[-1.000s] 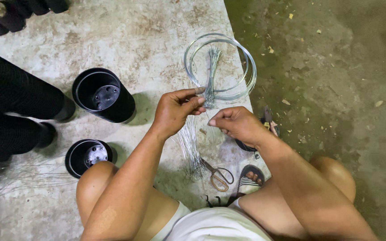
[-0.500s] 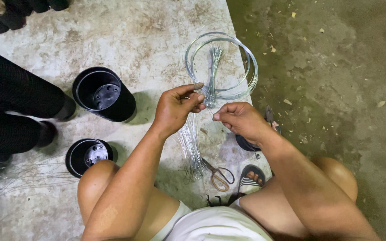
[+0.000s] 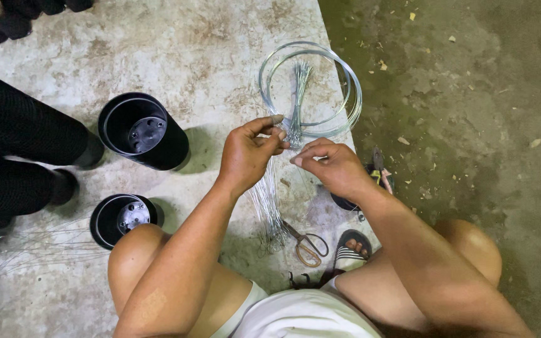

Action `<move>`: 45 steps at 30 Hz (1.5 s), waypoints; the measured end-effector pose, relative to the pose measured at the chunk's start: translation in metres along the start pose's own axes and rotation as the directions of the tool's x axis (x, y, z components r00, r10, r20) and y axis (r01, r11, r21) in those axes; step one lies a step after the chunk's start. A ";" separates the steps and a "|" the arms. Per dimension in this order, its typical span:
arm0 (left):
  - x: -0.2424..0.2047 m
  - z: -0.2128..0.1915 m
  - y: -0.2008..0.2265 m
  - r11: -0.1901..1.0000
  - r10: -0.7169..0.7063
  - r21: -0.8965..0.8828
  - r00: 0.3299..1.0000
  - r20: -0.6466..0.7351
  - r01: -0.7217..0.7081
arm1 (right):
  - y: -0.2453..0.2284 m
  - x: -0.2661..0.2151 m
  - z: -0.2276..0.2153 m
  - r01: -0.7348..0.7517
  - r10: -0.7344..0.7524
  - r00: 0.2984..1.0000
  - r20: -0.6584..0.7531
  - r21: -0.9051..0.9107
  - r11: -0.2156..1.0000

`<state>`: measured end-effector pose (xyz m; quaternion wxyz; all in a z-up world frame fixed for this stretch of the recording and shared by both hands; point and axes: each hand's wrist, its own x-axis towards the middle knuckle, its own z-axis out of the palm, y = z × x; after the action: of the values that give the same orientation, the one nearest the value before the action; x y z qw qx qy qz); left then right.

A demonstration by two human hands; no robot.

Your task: The person sits on the floor and repeatedly inserts thin metal wires through holes in the bottom of black plastic containers. They pull the wires through, adjust them, and place the finished containers into a larger stack. The process is repeated for multiple containers.

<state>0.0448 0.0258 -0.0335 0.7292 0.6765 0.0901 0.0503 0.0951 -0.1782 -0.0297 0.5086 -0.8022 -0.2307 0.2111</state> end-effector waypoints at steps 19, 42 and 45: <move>0.024 -0.029 -0.003 0.989 0.144 0.037 0.988 -0.063 -0.141 | -0.009 -0.011 -0.005 0.224 -0.259 0.960 -0.109 -0.264 0.938; 0.031 -0.160 -0.022 0.113 0.112 0.863 0.856 -0.504 0.493 | 0.029 0.002 -0.031 -0.273 0.179 0.961 0.210 0.623 0.733; 0.033 -0.177 -0.032 0.109 -0.103 0.776 0.783 -0.613 0.621 | 0.029 0.002 -0.028 -0.265 0.185 0.964 0.192 0.612 0.745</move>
<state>0.0402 0.2027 -0.0797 0.0973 0.9001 0.4200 -0.0623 0.1175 -0.2080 -0.0450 0.7044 -0.5923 -0.0775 0.3834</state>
